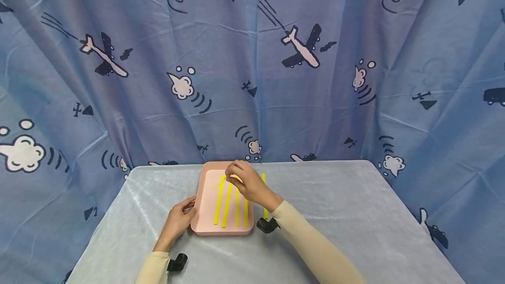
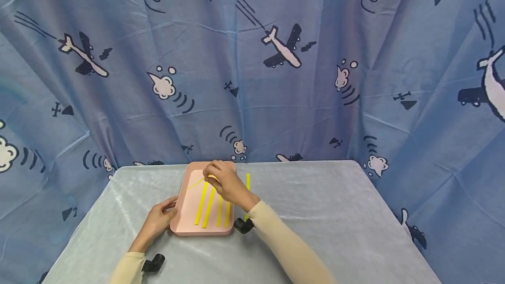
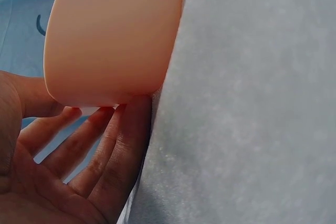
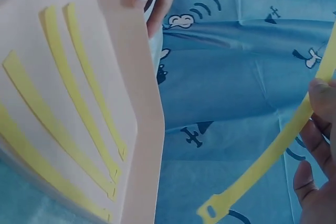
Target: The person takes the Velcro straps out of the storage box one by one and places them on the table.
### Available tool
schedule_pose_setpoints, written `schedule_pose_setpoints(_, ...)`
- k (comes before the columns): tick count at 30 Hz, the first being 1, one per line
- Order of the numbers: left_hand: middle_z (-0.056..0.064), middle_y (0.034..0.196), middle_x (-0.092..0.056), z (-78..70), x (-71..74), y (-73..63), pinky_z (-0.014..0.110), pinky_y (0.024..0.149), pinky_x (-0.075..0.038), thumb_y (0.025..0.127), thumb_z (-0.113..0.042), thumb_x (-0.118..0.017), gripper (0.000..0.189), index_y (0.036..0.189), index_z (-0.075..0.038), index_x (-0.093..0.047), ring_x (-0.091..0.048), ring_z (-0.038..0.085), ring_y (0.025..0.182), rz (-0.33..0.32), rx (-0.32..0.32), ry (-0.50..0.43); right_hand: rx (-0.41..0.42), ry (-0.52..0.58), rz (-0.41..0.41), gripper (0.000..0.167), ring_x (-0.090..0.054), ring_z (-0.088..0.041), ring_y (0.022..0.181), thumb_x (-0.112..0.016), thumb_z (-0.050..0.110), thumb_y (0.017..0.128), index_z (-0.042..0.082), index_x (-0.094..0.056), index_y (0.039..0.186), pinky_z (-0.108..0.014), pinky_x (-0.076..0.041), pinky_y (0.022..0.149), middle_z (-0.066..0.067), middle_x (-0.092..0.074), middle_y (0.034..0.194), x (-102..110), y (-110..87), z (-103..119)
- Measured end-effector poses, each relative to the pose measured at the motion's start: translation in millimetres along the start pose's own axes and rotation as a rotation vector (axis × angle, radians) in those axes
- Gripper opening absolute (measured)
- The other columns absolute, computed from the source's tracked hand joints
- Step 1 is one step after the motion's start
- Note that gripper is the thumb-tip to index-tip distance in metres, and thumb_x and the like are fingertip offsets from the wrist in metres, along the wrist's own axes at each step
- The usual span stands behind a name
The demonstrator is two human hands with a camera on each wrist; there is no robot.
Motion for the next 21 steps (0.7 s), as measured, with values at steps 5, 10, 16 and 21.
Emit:
schedule_pose_setpoints(5,0.021,0.13,-0.061,0.5,-0.1,0.7,0.025,0.069,-0.051,0.095,-0.01,-0.058,0.047,0.142,-0.009,-0.053,-0.066,0.023,0.099,0.003,0.001,-0.003,-0.03,0.054,-0.06,0.016,-0.055,-0.011,0.091,-0.068,0.002,0.09,0.015,-0.058,0.093,-0.025,-0.052,0.082,0.003,-0.058,0.095,9,-7.8,0)
schedule_pose_setpoints(10,0.02,0.13,-0.061,1.5,0.2,0.9,0.025,0.069,-0.051,0.096,-0.011,-0.058,0.047,0.142,-0.009,-0.053,-0.066,0.023,0.099,0.004,-0.001,-0.001,-0.081,0.091,-0.104,0.012,-0.054,-0.01,0.086,-0.067,0.009,0.091,0.014,-0.057,0.093,-0.03,-0.05,0.075,0.003,-0.057,0.092,18,-16.0,-3)
schedule_pose_setpoints(16,0.02,0.13,-0.061,1.7,0.6,1.0,0.025,0.068,-0.051,0.096,-0.011,-0.058,0.047,0.142,-0.009,-0.053,-0.066,0.023,0.1,0.006,-0.001,-0.003,-0.169,0.179,-0.166,0.008,-0.05,-0.008,0.077,-0.064,0.012,0.093,0.013,-0.056,0.093,-0.03,-0.045,0.064,0.001,-0.058,0.086,25,-25.6,-13)
schedule_pose_setpoints(21,0.02,0.13,-0.061,1.6,1.5,0.8,0.025,0.067,-0.051,0.096,-0.012,-0.058,0.047,0.142,-0.009,-0.053,-0.066,0.022,0.099,0.01,0.003,-0.018,-0.298,0.289,-0.208,0.006,-0.055,-0.012,0.077,-0.064,0.012,0.094,0.01,-0.059,0.097,-0.024,-0.046,0.064,-0.003,-0.062,0.089,28,-33.2,-21)
Point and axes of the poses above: each hand's wrist, its own y-axis towards the middle knuckle, its own x-axis out of the back of the hand, z = x × y, the point moved 5 cm from there along y, towards the middle knuckle
